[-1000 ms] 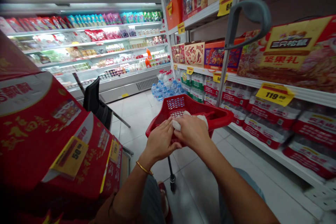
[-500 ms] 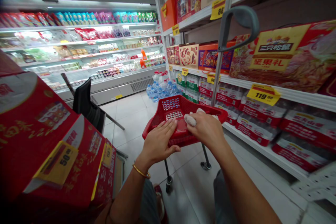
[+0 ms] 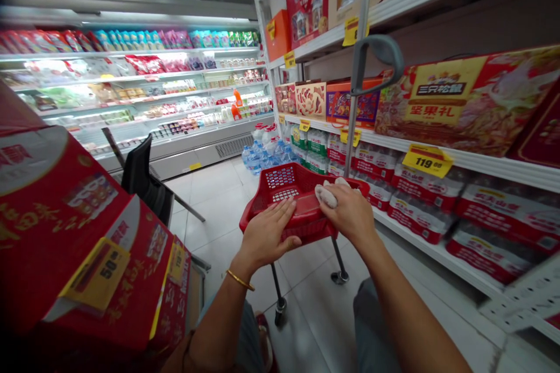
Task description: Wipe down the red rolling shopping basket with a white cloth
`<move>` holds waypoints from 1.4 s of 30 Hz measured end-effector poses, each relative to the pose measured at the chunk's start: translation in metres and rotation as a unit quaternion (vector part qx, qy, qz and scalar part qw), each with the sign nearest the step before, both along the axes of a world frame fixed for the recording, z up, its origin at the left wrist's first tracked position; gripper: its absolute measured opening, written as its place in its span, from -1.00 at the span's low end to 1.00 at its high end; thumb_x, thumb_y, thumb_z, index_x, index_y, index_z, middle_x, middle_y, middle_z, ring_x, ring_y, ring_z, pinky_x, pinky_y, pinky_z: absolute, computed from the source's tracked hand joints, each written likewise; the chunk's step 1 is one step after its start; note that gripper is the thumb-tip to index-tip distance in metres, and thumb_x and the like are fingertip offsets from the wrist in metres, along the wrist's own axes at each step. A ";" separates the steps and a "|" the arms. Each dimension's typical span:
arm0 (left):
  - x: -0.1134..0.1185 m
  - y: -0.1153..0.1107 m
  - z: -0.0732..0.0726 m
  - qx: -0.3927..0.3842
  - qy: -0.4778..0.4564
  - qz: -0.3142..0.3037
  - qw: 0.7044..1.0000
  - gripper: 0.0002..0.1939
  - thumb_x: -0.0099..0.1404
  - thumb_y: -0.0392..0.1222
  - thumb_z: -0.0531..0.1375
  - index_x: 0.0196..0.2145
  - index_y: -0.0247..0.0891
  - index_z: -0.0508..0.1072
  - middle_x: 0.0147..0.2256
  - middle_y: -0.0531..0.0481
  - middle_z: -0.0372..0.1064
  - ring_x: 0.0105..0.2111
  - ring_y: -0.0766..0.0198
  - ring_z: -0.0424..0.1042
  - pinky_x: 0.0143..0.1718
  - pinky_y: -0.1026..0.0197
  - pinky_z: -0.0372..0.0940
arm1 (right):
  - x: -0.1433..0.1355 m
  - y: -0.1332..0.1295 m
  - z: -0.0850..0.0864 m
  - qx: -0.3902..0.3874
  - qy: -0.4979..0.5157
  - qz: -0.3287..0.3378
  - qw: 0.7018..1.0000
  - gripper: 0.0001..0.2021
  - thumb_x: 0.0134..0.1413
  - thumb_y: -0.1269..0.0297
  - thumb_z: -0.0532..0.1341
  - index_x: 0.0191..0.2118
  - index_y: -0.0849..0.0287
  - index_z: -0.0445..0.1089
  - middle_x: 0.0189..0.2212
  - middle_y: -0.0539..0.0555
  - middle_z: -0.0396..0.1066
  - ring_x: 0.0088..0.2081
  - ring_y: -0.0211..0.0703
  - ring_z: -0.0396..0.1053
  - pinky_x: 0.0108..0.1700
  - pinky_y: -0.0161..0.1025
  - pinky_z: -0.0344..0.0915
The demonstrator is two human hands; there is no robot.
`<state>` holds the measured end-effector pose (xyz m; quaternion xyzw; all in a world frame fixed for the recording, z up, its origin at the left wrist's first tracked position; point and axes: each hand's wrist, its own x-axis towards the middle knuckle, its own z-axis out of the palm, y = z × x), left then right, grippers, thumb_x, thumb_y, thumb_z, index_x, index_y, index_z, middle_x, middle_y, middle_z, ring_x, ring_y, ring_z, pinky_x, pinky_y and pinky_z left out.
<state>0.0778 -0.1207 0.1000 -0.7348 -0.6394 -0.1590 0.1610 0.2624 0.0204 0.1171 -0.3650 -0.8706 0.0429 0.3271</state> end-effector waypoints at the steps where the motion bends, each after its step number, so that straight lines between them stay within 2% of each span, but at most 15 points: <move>1: 0.000 0.000 0.000 0.001 0.004 0.001 1.000 -0.17 0.38 0.36 -0.16 0.29 -0.37 0.17 0.28 -0.25 0.14 0.28 0.08 0.18 0.27 0.01 0.12 | -0.001 -0.002 0.001 0.004 0.011 0.010 1.000 -0.69 0.15 0.23 0.17 0.00 0.08 0.48 0.02 0.06 0.49 0.10 -0.02 0.37 0.13 -0.10 0.27; 6: 0.000 0.000 -0.001 0.018 0.031 -0.014 0.999 -0.32 0.47 0.21 -0.17 0.27 -0.37 0.21 0.26 -0.22 0.19 0.27 0.13 0.19 0.28 0.05 0.10 | -0.021 -0.028 0.003 0.047 0.054 0.072 0.995 -0.64 0.15 0.21 0.19 0.06 0.11 0.44 0.08 0.09 0.45 0.11 -0.05 0.36 0.14 -0.12 0.25; 9: -0.002 0.000 -0.002 0.022 0.033 -0.023 0.999 -0.27 0.45 0.25 -0.18 0.23 -0.41 0.26 0.22 -0.26 0.25 0.25 0.10 0.23 0.27 0.05 0.12 | -0.035 -0.043 -0.002 0.056 0.025 0.084 0.995 -0.64 0.12 0.21 0.23 0.05 0.05 0.46 0.08 0.09 0.45 0.10 0.02 0.37 0.11 -0.05 0.27; 12: -0.005 0.001 -0.002 0.018 0.034 -0.030 0.999 -0.25 0.44 0.27 -0.18 0.23 -0.43 0.27 0.22 -0.27 0.25 0.24 0.08 0.25 0.26 0.04 0.16 | -0.040 -0.047 -0.006 0.055 0.003 0.073 0.996 -0.64 0.10 0.21 0.25 0.04 0.04 0.46 0.05 0.09 0.47 0.11 0.06 0.36 0.08 -0.05 0.28; 15: -0.007 0.001 -0.002 0.013 0.044 -0.037 0.998 -0.26 0.45 0.25 -0.19 0.25 -0.43 0.22 0.24 -0.27 0.21 0.25 0.07 0.22 0.25 0.02 0.17 | -0.035 -0.042 -0.005 0.048 -0.022 0.068 0.996 -0.65 0.12 0.21 0.24 0.05 -0.01 0.45 0.05 0.06 0.47 0.14 0.07 0.33 0.08 -0.05 0.28; 22: -0.009 0.001 -0.003 0.011 0.055 -0.043 0.997 -0.30 0.48 0.19 -0.23 0.27 -0.40 0.19 0.28 -0.24 0.14 0.27 0.08 0.20 0.24 0.01 0.19 | -0.016 -0.017 0.005 0.014 -0.068 0.029 0.997 -0.72 0.12 0.14 0.24 -0.05 -0.03 0.49 -0.03 0.04 0.51 -0.03 0.01 0.45 -0.05 -0.12 0.31; 27: -0.010 0.002 -0.004 0.016 0.065 -0.049 0.997 -0.30 0.48 0.19 -0.22 0.28 -0.42 0.17 0.28 -0.27 0.14 0.27 0.06 0.20 0.24 -0.01 0.18 | -0.009 -0.010 0.009 0.004 -0.061 0.027 0.998 -0.76 0.11 0.16 0.24 -0.10 -0.02 0.52 -0.06 0.03 0.52 -0.08 -0.04 0.47 -0.09 -0.18 0.32; 34: -0.010 0.002 -0.004 0.024 0.077 -0.049 0.996 -0.28 0.46 0.22 -0.22 0.27 -0.41 0.19 0.27 -0.26 0.15 0.26 0.05 0.21 0.22 -0.01 0.21 | -0.002 -0.002 0.002 0.000 -0.040 0.011 0.999 -0.73 0.09 0.17 0.25 -0.07 -0.04 0.51 0.00 0.02 0.50 -0.04 0.04 0.46 -0.07 -0.10 0.35; 39: -0.010 0.002 -0.005 0.029 0.081 -0.046 0.995 -0.30 0.47 0.19 -0.20 0.27 -0.43 0.20 0.27 -0.26 0.16 0.24 0.03 0.24 0.19 -0.02 0.25 | 0.009 0.017 -0.010 0.030 0.001 -0.017 0.999 -0.74 0.14 0.17 0.21 -0.07 0.00 0.51 -0.04 0.04 0.52 -0.02 0.05 0.46 -0.01 -0.07 0.35; 42: -0.010 0.003 -0.006 0.034 0.075 -0.046 0.996 -0.33 0.47 0.18 -0.15 0.27 -0.41 0.20 0.26 -0.27 0.17 0.23 0.02 0.25 0.16 -0.05 0.28 | 0.011 0.018 -0.012 0.048 0.025 -0.023 0.998 -0.73 0.14 0.18 0.21 -0.06 0.04 0.50 -0.04 0.06 0.53 0.01 0.06 0.45 0.01 -0.04 0.35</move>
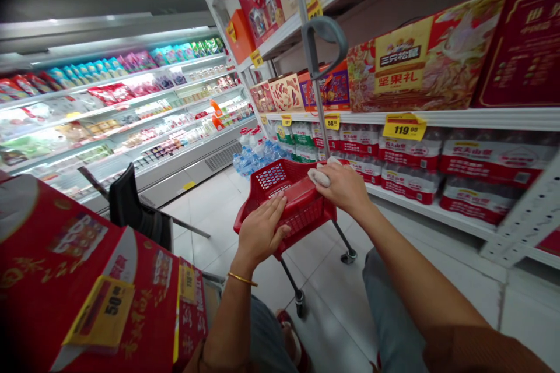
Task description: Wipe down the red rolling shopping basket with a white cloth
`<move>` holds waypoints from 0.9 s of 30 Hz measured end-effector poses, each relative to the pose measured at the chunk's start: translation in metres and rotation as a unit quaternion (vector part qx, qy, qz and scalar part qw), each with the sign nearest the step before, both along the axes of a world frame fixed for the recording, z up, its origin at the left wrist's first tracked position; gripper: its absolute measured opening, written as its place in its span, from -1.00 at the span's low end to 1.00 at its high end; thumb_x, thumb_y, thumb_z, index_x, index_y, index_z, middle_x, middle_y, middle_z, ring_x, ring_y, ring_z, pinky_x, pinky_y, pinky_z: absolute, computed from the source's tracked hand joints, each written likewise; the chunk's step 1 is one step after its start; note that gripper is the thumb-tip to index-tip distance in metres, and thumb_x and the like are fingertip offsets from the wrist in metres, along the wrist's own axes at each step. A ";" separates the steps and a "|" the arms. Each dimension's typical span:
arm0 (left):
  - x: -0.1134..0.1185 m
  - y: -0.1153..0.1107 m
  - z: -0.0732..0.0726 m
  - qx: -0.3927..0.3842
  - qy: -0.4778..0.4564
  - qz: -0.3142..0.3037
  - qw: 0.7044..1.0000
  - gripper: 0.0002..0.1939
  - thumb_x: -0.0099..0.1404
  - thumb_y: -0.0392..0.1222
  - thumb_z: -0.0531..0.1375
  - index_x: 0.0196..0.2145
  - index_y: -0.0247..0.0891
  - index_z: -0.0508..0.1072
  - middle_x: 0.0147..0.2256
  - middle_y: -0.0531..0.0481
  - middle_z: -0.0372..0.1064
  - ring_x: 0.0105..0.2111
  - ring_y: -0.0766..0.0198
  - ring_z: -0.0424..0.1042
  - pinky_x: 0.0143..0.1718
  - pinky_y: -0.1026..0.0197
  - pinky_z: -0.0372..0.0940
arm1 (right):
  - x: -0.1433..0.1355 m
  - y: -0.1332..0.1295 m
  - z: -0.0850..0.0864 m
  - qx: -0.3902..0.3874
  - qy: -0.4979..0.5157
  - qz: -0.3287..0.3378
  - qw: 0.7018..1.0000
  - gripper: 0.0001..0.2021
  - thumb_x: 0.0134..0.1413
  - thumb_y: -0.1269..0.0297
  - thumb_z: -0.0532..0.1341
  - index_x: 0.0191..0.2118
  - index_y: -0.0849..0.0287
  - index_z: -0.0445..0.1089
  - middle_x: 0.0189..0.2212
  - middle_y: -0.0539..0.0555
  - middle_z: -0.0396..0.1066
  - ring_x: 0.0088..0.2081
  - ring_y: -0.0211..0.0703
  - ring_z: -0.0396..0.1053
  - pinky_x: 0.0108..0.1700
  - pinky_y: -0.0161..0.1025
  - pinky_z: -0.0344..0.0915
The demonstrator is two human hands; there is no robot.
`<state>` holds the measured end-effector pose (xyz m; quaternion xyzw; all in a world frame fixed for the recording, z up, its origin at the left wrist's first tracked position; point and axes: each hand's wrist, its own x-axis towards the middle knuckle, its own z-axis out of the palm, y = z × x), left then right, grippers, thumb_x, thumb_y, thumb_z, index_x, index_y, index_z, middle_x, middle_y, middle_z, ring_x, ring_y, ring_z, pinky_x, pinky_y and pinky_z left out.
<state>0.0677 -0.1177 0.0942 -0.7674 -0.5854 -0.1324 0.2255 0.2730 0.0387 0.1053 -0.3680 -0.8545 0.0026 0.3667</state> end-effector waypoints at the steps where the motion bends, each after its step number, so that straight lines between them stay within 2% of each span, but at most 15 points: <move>1: 0.000 0.000 0.000 0.005 -0.003 -0.004 1.000 -0.33 0.47 0.17 -0.14 0.26 -0.41 0.21 0.25 -0.27 0.19 0.23 0.01 0.26 0.15 -0.05 0.30 | -0.002 -0.004 0.001 0.008 0.009 0.010 1.000 -0.72 0.13 0.18 0.21 -0.05 0.05 0.50 -0.04 0.07 0.53 0.02 0.06 0.44 0.02 -0.03 0.35; 7: -0.001 -0.002 -0.001 0.064 -0.026 -0.091 0.993 -0.47 0.51 0.01 -0.14 0.11 -0.41 0.40 0.11 -0.24 0.39 0.15 0.07 0.37 0.14 0.03 0.33 | -0.032 -0.045 0.000 0.064 0.059 0.130 0.988 -0.66 0.10 0.20 0.26 0.01 0.07 0.48 0.01 0.11 0.50 0.08 0.05 0.39 0.06 -0.04 0.32; 11: -0.003 -0.004 0.000 0.068 -0.043 -0.095 0.992 -0.53 0.51 -0.07 -0.10 0.07 -0.40 0.45 0.05 -0.24 0.45 0.12 0.07 0.41 0.11 0.02 0.36 | -0.046 -0.056 -0.010 0.058 0.052 0.142 0.987 -0.67 0.09 0.18 0.27 -0.01 0.07 0.50 -0.01 0.14 0.50 0.04 0.08 0.41 0.05 0.00 0.31; 18: -0.006 -0.007 0.002 0.025 -0.056 -0.087 0.994 -0.57 0.49 -0.13 -0.08 0.17 -0.32 0.37 0.14 -0.19 0.36 0.18 0.09 0.33 0.15 -0.01 0.33 | -0.037 -0.048 -0.014 0.050 0.029 0.150 0.987 -0.65 0.12 0.19 0.23 0.03 0.07 0.46 0.05 0.13 0.47 0.07 0.04 0.39 0.10 -0.02 0.26; 21: -0.007 -0.008 0.002 0.013 -0.060 -0.083 0.995 -0.56 0.49 -0.14 -0.07 0.22 -0.26 0.31 0.18 -0.15 0.31 0.22 0.10 0.29 0.16 -0.02 0.32 | -0.030 -0.038 -0.017 0.040 0.034 0.139 0.989 -0.65 0.10 0.20 0.24 0.02 0.08 0.46 0.05 0.14 0.47 0.06 0.02 0.41 0.10 -0.02 0.27; 27: -0.010 -0.007 0.005 -0.004 -0.055 -0.078 0.995 -0.56 0.49 -0.13 -0.07 0.21 -0.29 0.32 0.20 -0.15 0.29 0.23 0.10 0.27 0.15 0.01 0.33 | -0.016 -0.013 -0.020 0.011 0.062 0.109 0.992 -0.67 0.10 0.23 0.22 0.00 0.08 0.49 0.03 0.13 0.49 0.06 0.02 0.42 0.09 -0.04 0.32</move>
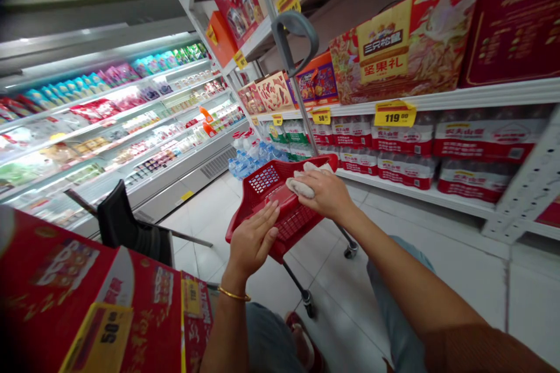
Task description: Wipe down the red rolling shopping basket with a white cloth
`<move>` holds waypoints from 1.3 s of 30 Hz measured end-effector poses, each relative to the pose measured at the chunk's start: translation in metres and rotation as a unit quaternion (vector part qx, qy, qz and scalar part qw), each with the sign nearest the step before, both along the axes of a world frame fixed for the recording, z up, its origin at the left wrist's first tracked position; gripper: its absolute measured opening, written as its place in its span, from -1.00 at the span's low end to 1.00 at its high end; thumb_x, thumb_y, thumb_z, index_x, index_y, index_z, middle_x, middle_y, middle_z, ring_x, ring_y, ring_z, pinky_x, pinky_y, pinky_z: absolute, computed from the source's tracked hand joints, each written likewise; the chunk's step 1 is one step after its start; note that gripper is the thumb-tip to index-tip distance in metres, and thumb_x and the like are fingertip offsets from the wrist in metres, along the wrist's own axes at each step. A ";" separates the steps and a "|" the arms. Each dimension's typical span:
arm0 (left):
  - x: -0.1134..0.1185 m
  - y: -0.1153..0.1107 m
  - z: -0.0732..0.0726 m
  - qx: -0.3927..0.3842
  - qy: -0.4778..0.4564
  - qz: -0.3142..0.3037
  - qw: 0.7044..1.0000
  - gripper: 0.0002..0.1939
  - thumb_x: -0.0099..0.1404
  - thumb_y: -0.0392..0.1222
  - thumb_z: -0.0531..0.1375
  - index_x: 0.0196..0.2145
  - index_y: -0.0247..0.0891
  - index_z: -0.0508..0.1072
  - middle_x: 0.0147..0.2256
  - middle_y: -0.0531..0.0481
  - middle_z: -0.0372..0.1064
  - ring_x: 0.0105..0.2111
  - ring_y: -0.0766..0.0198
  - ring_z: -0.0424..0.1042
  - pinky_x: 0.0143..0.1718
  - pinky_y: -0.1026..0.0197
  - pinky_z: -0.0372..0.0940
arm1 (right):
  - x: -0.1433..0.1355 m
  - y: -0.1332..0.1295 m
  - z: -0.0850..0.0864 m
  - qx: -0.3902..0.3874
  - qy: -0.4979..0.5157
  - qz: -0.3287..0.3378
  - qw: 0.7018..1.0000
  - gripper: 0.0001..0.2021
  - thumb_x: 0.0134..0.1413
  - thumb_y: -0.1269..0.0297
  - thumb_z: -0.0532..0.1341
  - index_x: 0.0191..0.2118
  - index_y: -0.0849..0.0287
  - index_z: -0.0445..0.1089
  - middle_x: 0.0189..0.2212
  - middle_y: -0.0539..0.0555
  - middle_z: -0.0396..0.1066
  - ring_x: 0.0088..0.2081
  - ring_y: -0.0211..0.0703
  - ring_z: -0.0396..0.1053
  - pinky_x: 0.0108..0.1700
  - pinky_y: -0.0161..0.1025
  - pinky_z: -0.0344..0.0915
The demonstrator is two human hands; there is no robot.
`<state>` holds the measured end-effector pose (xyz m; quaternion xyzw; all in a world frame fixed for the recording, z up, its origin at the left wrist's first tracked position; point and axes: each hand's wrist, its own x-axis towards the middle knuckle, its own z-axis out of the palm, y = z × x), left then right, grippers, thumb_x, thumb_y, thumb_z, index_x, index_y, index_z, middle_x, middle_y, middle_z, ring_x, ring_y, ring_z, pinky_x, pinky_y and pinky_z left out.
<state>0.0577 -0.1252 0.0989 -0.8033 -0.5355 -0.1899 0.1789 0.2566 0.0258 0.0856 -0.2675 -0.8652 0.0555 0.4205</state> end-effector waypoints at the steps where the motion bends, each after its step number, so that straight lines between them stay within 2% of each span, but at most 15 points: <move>1: 0.000 0.000 0.000 -0.001 0.001 0.001 1.000 -0.56 0.50 -0.13 -0.07 0.21 -0.30 0.32 0.20 -0.16 0.29 0.23 0.10 0.26 0.16 0.00 0.32 | 0.002 0.003 0.000 -0.003 0.002 0.002 1.000 -0.67 0.11 0.23 0.21 0.00 0.07 0.49 0.03 0.11 0.49 0.06 0.01 0.42 0.10 -0.04 0.32; 14: 0.002 0.001 -0.001 0.002 0.014 0.010 1.000 -0.56 0.49 -0.13 -0.05 0.21 -0.34 0.31 0.22 -0.20 0.26 0.23 0.09 0.26 0.17 -0.02 0.31 | 0.010 0.022 -0.001 -0.036 0.023 -0.038 0.998 -0.68 0.11 0.21 0.20 -0.01 0.08 0.49 -0.01 0.07 0.51 0.10 0.04 0.38 0.14 0.00 0.28; 17: 0.002 0.000 -0.001 0.010 0.013 0.009 1.000 -0.55 0.48 -0.14 -0.05 0.24 -0.30 0.28 0.21 -0.19 0.27 0.23 0.09 0.26 0.15 -0.02 0.32 | 0.005 0.012 0.005 -0.026 0.024 -0.038 0.999 -0.68 0.12 0.20 0.20 -0.01 0.07 0.49 0.00 0.08 0.51 0.10 0.04 0.38 0.12 -0.02 0.28; 21: 0.002 0.000 -0.002 0.013 0.018 0.012 1.000 -0.54 0.48 -0.13 -0.07 0.26 -0.27 0.25 0.21 -0.18 0.27 0.23 0.08 0.26 0.14 -0.02 0.33 | -0.013 -0.010 0.016 -0.010 0.015 0.012 1.000 -0.68 0.12 0.19 0.22 0.00 0.06 0.48 0.03 0.10 0.49 0.07 -0.01 0.40 0.09 -0.06 0.28; 27: 0.000 -0.002 -0.004 0.030 0.023 0.013 0.999 -0.57 0.47 -0.17 -0.04 0.20 -0.32 0.33 0.16 -0.21 0.33 0.21 0.08 0.30 0.14 -0.02 0.34 | -0.035 -0.029 0.028 -0.004 -0.072 0.050 0.996 -0.73 0.13 0.14 0.24 -0.06 0.01 0.50 0.01 0.08 0.49 0.02 0.00 0.42 0.03 -0.09 0.27; 34: 0.001 -0.005 -0.002 0.017 0.024 0.023 0.999 -0.55 0.48 -0.16 -0.06 0.27 -0.23 0.24 0.20 -0.15 0.28 0.22 0.10 0.28 0.11 0.00 0.37 | -0.026 -0.022 0.033 -0.037 -0.118 0.038 0.992 -0.74 0.11 0.15 0.26 -0.06 -0.06 0.50 -0.09 0.02 0.53 -0.02 -0.03 0.44 -0.04 -0.16 0.28; 39: 0.001 -0.004 -0.002 0.010 0.008 0.018 1.000 -0.56 0.49 -0.15 -0.06 0.25 -0.25 0.27 0.21 -0.15 0.27 0.22 0.11 0.27 0.12 0.00 0.35 | -0.016 -0.008 0.031 -0.039 -0.120 0.009 0.992 -0.74 0.10 0.19 0.25 -0.07 -0.07 0.51 -0.06 -0.01 0.52 -0.02 -0.07 0.44 -0.08 -0.21 0.28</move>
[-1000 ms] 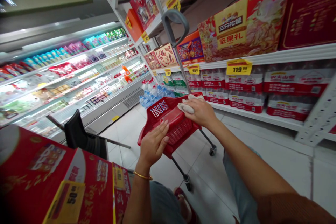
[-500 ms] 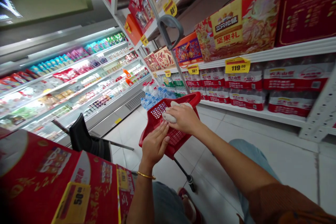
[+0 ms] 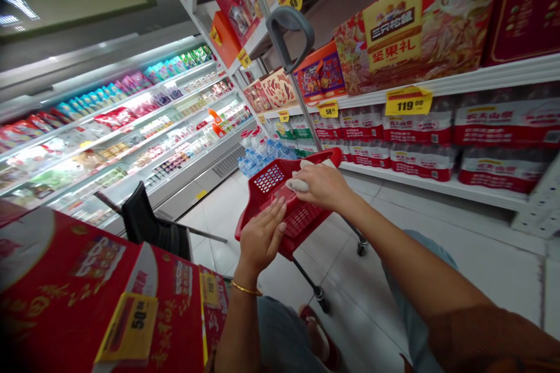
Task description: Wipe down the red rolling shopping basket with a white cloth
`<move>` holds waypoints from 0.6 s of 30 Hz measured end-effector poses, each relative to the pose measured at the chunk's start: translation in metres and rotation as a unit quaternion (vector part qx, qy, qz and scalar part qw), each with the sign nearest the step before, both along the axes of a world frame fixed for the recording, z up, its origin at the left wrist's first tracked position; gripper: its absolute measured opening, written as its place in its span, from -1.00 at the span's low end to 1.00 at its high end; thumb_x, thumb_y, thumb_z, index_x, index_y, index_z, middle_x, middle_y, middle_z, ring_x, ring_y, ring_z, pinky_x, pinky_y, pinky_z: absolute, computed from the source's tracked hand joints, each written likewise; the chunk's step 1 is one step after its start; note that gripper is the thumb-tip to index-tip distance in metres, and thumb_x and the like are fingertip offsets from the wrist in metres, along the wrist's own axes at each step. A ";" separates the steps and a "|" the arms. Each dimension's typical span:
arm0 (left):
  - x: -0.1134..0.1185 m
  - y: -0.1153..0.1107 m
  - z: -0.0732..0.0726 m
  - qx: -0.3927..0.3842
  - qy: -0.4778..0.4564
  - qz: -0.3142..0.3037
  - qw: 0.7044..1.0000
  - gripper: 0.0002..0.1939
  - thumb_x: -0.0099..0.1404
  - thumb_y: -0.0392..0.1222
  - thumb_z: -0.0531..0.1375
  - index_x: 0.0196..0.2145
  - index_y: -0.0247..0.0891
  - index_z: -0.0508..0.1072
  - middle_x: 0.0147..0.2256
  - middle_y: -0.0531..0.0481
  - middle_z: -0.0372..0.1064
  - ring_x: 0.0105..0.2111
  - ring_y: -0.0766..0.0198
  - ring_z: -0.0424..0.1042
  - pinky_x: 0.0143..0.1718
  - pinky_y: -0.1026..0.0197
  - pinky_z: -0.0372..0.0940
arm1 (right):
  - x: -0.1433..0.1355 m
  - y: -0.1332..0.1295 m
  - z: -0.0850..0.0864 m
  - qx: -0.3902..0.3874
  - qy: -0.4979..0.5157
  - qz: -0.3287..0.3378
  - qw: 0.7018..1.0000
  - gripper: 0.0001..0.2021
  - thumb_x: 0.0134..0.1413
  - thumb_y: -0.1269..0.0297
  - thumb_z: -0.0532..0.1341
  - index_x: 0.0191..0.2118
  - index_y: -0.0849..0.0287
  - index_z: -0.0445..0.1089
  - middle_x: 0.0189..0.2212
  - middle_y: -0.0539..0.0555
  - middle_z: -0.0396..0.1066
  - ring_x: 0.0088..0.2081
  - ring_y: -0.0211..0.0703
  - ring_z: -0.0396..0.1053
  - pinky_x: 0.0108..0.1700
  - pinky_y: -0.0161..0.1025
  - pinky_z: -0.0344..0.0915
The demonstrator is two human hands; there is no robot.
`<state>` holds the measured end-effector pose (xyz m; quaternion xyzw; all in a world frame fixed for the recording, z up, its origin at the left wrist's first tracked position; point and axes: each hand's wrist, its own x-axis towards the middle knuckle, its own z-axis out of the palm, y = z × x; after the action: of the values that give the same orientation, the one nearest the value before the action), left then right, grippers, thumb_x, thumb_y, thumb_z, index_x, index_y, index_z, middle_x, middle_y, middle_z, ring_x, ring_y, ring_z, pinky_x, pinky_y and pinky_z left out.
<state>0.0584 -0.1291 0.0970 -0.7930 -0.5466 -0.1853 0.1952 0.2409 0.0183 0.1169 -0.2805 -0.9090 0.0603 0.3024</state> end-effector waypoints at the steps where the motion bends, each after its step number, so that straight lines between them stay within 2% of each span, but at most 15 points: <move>1: 0.000 0.000 0.000 -0.002 -0.002 -0.001 1.000 -0.56 0.49 -0.15 -0.06 0.25 -0.25 0.27 0.21 -0.15 0.27 0.23 0.11 0.27 0.13 0.00 0.34 | 0.001 0.003 -0.001 -0.003 0.001 -0.006 1.000 -0.74 0.10 0.19 0.24 -0.07 -0.07 0.51 -0.06 -0.01 0.51 -0.01 -0.07 0.44 -0.08 -0.22 0.28; 9: 0.001 0.004 0.000 -0.005 -0.010 0.001 1.000 -0.58 0.50 -0.13 -0.07 0.19 -0.27 0.34 0.20 -0.15 0.28 0.23 0.14 0.27 0.16 0.00 0.32 | 0.009 0.023 -0.007 -0.006 -0.003 -0.050 0.999 -0.69 0.11 0.10 0.21 -0.03 -0.08 0.52 -0.06 0.00 0.51 -0.07 -0.04 0.45 -0.14 -0.22 0.30; 13: 0.002 0.005 0.001 -0.006 -0.013 -0.004 1.000 -0.58 0.50 -0.14 -0.06 0.15 -0.36 0.38 0.20 -0.20 0.28 0.22 0.12 0.27 0.19 0.03 0.29 | 0.017 0.035 -0.006 0.006 -0.001 -0.073 0.997 -0.67 0.10 0.11 0.22 -0.03 0.01 0.53 -0.09 0.06 0.51 -0.09 -0.03 0.45 -0.18 -0.24 0.29; 16: 0.003 0.006 0.001 -0.003 -0.016 -0.001 1.000 -0.58 0.49 -0.15 -0.06 0.15 -0.34 0.39 0.19 -0.19 0.29 0.22 0.12 0.27 0.19 0.02 0.29 | 0.017 0.032 0.000 0.015 0.001 -0.072 0.997 -0.68 0.11 0.13 0.21 -0.05 0.03 0.53 -0.10 0.07 0.53 -0.09 -0.03 0.46 -0.19 -0.24 0.30; 18: 0.003 0.006 0.000 0.003 -0.017 -0.003 1.000 -0.59 0.49 -0.16 -0.06 0.15 -0.32 0.39 0.18 -0.17 0.31 0.22 0.12 0.28 0.17 0.01 0.31 | 0.011 0.022 0.004 0.021 0.023 -0.051 0.998 -0.69 0.12 0.13 0.20 -0.05 0.03 0.53 -0.07 0.06 0.53 -0.05 -0.03 0.45 -0.13 -0.22 0.31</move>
<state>0.0618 -0.1234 0.0968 -0.7907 -0.5468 -0.2011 0.1881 0.2521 0.0401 0.1209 -0.3182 -0.8875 0.0320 0.3319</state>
